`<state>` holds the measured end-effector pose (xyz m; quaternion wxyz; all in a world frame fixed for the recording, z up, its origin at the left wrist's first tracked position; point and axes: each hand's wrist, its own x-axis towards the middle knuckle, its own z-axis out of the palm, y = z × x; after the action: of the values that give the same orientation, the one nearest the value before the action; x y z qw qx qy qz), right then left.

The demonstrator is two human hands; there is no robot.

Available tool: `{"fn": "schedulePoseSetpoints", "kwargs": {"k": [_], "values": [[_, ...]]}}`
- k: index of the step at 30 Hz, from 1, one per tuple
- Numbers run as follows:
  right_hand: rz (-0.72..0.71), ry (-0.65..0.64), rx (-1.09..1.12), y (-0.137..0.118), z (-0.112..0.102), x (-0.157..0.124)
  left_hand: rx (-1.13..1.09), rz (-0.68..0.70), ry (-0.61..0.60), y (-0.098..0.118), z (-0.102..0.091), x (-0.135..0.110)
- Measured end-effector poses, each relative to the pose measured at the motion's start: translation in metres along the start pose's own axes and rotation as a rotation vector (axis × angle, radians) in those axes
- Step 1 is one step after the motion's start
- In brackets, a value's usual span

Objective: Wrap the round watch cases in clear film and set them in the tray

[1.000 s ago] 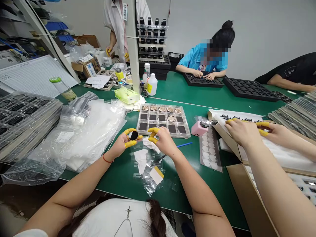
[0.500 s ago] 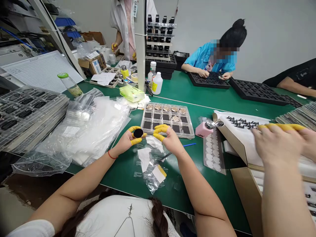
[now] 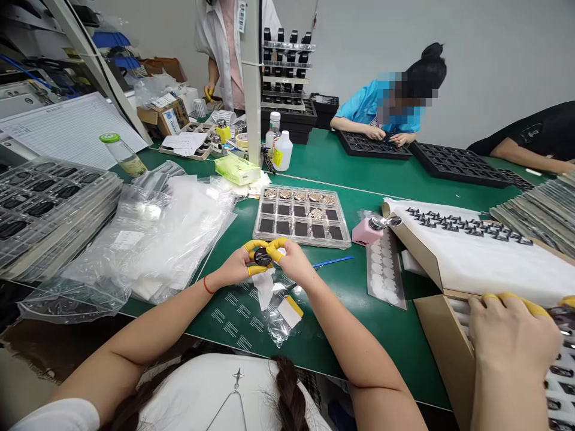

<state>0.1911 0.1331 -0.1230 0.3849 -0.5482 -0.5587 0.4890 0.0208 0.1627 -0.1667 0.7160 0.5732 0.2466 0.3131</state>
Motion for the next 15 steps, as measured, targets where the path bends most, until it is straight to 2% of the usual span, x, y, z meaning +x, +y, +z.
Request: {"fn": "schedulePoseSetpoints", "kwargs": {"k": [15], "values": [[-0.048,0.043,-0.023,0.0011,0.0036,-0.0006,-0.087,-0.008,0.03,0.0002,0.0014,0.0002]]}}
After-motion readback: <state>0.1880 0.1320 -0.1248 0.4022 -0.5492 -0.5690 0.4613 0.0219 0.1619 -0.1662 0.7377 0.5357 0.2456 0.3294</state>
